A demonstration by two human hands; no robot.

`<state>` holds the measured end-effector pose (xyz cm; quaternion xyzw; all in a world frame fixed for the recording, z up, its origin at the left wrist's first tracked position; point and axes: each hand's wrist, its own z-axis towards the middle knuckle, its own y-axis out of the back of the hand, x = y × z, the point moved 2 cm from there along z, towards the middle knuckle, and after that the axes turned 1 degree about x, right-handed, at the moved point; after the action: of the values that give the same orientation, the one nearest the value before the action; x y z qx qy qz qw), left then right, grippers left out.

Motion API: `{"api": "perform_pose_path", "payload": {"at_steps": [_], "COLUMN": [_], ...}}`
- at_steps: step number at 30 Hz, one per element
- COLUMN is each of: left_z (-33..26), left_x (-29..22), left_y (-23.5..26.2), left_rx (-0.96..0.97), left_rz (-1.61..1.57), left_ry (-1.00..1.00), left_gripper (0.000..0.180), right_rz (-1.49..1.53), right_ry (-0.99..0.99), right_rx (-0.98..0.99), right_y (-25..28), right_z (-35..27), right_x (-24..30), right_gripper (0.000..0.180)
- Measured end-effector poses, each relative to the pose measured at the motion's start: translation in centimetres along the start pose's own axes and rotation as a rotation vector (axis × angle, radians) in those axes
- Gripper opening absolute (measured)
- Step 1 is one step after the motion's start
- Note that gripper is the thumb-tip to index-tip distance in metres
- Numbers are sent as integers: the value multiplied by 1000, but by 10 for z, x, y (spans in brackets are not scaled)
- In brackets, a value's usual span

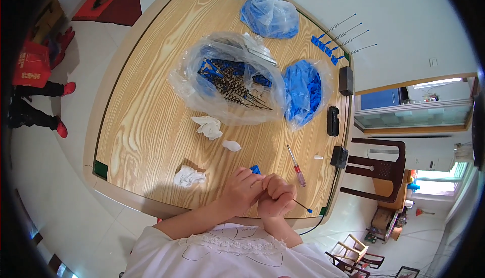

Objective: The recorder is assembling small specialized brushes by attaching brush heads to long black shafts.

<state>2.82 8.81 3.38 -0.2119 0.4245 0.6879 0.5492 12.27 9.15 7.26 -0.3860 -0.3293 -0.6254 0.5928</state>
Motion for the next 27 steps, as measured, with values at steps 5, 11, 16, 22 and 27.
{"api": "perform_pose_path", "payload": {"at_steps": [5,11,16,22,27], "left_z": [-5,-4,-3,-2,-4], "left_x": [3,1,0,0,0], "left_y": [-4,-2,-3,-1,-3], "left_rx": [-6,-10,-24,-6,-8], "left_rz": [39,14,41,31,41], "left_ry": [-27,-21,-25,-12,-13], "left_gripper": [25,28,27,27,25], "right_rz": [26,22,29,24,24], "right_ry": [10,8,-1,-32,13], "right_rx": [20,9,-34,-28,-28], "right_y": [1,1,1,1,0], "right_z": [-5,-3,-5,-3,-4], "right_x": [-2,-1,0,-1,0], "right_gripper": [44,44,44,44,44]}}
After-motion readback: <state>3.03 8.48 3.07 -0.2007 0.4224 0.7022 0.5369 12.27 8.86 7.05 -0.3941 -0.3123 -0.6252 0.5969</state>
